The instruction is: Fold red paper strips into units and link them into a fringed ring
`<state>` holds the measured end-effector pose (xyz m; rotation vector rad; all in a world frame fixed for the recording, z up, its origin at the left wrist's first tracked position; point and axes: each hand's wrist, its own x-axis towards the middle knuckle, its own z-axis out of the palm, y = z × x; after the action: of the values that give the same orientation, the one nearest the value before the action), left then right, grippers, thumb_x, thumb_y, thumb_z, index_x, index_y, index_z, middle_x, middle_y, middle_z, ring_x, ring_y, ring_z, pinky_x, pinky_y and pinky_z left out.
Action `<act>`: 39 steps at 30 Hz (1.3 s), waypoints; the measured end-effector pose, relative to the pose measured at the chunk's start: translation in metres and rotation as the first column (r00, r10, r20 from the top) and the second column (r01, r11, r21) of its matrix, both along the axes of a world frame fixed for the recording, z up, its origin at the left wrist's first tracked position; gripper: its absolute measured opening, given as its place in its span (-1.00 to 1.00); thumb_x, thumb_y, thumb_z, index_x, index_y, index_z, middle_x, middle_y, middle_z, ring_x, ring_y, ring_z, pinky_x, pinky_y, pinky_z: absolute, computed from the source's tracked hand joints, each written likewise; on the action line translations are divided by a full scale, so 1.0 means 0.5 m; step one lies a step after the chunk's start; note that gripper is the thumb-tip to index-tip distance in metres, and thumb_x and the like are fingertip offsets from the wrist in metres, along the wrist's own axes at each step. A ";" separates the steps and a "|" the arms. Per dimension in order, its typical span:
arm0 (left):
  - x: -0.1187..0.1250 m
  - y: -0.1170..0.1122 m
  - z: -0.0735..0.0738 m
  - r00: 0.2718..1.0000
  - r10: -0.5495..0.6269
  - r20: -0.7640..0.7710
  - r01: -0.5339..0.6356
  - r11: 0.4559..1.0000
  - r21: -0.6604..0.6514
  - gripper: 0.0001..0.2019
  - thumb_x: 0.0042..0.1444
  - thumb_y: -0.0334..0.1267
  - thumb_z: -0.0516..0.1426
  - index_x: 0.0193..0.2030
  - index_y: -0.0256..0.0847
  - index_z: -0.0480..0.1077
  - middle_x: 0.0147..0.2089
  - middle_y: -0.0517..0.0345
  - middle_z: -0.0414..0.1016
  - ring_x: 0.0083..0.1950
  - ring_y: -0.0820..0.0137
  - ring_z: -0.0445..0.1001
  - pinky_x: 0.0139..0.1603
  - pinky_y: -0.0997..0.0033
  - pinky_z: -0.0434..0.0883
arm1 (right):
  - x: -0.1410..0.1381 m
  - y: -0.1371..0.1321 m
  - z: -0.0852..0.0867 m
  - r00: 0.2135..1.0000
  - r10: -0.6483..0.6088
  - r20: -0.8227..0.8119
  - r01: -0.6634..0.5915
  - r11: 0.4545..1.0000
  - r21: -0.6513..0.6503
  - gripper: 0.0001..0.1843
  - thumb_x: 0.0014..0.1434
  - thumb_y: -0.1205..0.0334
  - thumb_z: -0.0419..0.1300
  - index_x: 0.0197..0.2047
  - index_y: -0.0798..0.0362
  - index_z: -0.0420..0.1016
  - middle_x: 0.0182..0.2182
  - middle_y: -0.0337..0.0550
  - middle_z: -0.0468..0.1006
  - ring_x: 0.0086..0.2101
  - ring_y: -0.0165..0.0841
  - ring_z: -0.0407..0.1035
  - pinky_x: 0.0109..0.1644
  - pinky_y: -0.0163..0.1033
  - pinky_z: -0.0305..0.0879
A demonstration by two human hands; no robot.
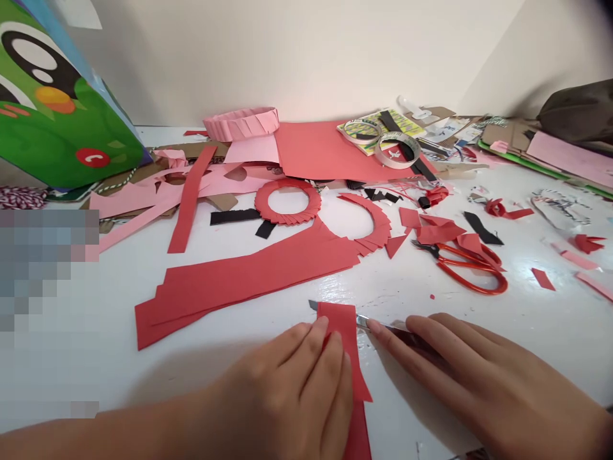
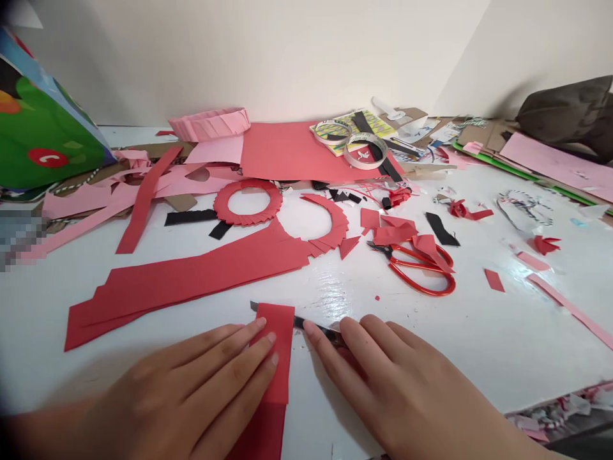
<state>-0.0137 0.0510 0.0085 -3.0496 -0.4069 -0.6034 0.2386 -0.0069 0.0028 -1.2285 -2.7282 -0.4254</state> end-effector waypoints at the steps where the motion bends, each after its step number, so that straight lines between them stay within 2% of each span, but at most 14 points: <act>1: 0.002 -0.003 -0.003 0.999 -0.035 -0.024 0.035 0.999 0.027 -0.53 0.25 -0.62 -0.11 -0.07 -0.36 0.64 -0.06 -0.19 0.72 -0.06 0.05 0.73 -0.03 0.18 0.68 | 0.000 0.000 -0.001 1.000 0.000 0.009 0.000 1.000 0.005 -0.21 -0.14 0.57 -0.02 0.23 0.16 0.28 -0.26 -0.03 0.71 -0.40 -0.18 0.62 -0.40 -0.17 0.53; 3: 0.005 -0.006 -0.005 0.998 -0.046 -0.035 0.049 0.996 0.071 -0.52 0.24 -0.64 -0.12 -0.11 -0.42 0.64 -0.09 -0.24 0.72 -0.10 0.01 0.74 -0.06 0.18 0.68 | -0.001 0.000 -0.004 1.000 -0.002 0.022 0.002 1.000 -0.001 -0.18 -0.20 0.56 -0.01 0.23 0.16 0.29 -0.29 -0.05 0.70 -0.44 -0.19 0.60 -0.45 -0.17 0.52; 7: 0.002 -0.010 -0.001 1.000 -0.014 -0.019 0.013 0.999 -0.037 -0.54 0.27 -0.60 -0.11 0.07 -0.46 0.58 0.05 -0.30 0.65 0.03 -0.06 0.68 -0.01 0.11 0.67 | -0.002 0.001 -0.005 1.000 0.003 0.016 -0.003 1.000 -0.003 -0.17 -0.22 0.59 -0.02 0.21 0.16 0.29 -0.33 -0.11 0.70 -0.48 -0.23 0.59 -0.48 -0.19 0.51; 10: 0.001 -0.015 -0.004 0.999 0.043 -0.007 -0.044 0.997 -0.063 -0.53 0.27 -0.59 -0.10 0.14 -0.50 0.53 0.12 -0.34 0.59 0.08 -0.08 0.65 0.01 0.09 0.66 | -0.001 0.004 -0.004 1.000 0.020 0.018 -0.020 1.000 0.019 -0.21 -0.19 0.62 -0.03 0.19 0.19 0.28 -0.31 -0.08 0.71 -0.46 -0.25 0.61 -0.47 -0.22 0.51; 14: 0.003 -0.015 -0.006 0.998 0.058 -0.021 -0.058 0.998 -0.008 -0.53 0.27 -0.60 -0.12 0.12 -0.51 0.54 0.11 -0.33 0.60 0.08 -0.02 0.67 0.02 0.14 0.64 | -0.004 0.008 -0.002 0.998 0.039 0.044 -0.041 0.998 0.044 -0.27 -0.14 0.63 -0.05 0.17 0.22 0.27 -0.30 -0.05 0.73 -0.43 -0.24 0.63 -0.45 -0.22 0.51; 17: 0.004 -0.015 -0.002 0.996 0.042 -0.078 -0.034 0.993 0.109 -0.51 0.26 -0.63 -0.15 0.07 -0.53 0.56 0.08 -0.29 0.63 0.02 0.05 0.70 -0.04 0.21 0.62 | -0.010 0.011 -0.001 0.998 0.039 0.050 -0.042 0.998 0.046 -0.30 -0.08 0.64 -0.06 0.18 0.25 0.26 -0.31 -0.05 0.73 -0.44 -0.24 0.63 -0.46 -0.23 0.52; 20: 0.002 -0.021 -0.003 0.990 0.081 -0.115 -0.057 0.978 0.199 -0.53 0.31 -0.60 -0.16 0.10 -0.49 0.53 0.09 -0.19 0.65 0.04 0.14 0.69 -0.04 0.25 0.57 | -0.011 0.011 0.001 0.998 0.043 0.035 -0.045 0.997 0.059 -0.35 -0.03 0.67 -0.09 0.16 0.26 0.27 -0.32 -0.06 0.74 -0.46 -0.26 0.63 -0.47 -0.24 0.52; 24: 0.001 -0.028 -0.009 0.980 0.151 -0.126 -0.124 0.972 0.202 -0.56 0.39 -0.56 -0.16 0.13 -0.43 0.49 0.13 -0.06 0.65 0.11 0.23 0.66 0.06 0.26 0.49 | -0.001 0.007 0.001 0.998 0.040 0.048 -0.045 0.994 0.099 -0.41 0.08 0.69 -0.14 0.14 0.23 0.29 -0.33 -0.04 0.74 -0.46 -0.28 0.64 -0.48 -0.28 0.48; 27: 0.004 -0.029 -0.011 0.982 0.152 -0.116 -0.127 0.972 0.196 -0.55 0.39 -0.56 -0.18 0.13 -0.43 0.49 0.13 -0.06 0.65 0.11 0.25 0.65 0.08 0.26 0.45 | 0.001 0.006 0.000 0.999 0.030 0.044 -0.034 0.994 0.107 -0.43 0.11 0.69 -0.16 0.15 0.23 0.29 -0.34 -0.02 0.74 -0.47 -0.27 0.63 -0.48 -0.28 0.47; 35: 0.002 -0.024 -0.010 0.984 0.137 -0.111 -0.112 0.971 0.212 -0.54 0.39 -0.55 -0.19 0.12 -0.43 0.49 0.13 -0.08 0.64 0.09 0.22 0.67 0.06 0.23 0.46 | 0.008 0.002 0.002 0.999 0.023 0.036 -0.026 0.996 0.088 -0.42 0.12 0.71 -0.16 0.16 0.27 0.29 -0.35 -0.02 0.74 -0.50 -0.29 0.63 -0.52 -0.29 0.47; 39: 0.002 -0.020 -0.006 0.985 0.110 -0.133 -0.079 0.972 0.221 -0.53 0.38 -0.54 -0.19 0.11 -0.43 0.52 0.12 -0.08 0.65 0.08 0.20 0.67 0.04 0.23 0.47 | 0.017 -0.001 0.004 0.998 0.031 0.056 -0.036 0.996 0.085 -0.38 0.03 0.72 -0.13 0.15 0.27 0.29 -0.36 -0.02 0.74 -0.50 -0.30 0.63 -0.54 -0.31 0.47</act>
<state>-0.0127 0.0411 0.0054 -2.8256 -0.4484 -0.3902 0.2472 -0.0076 0.0049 -1.1647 -2.7397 -0.5739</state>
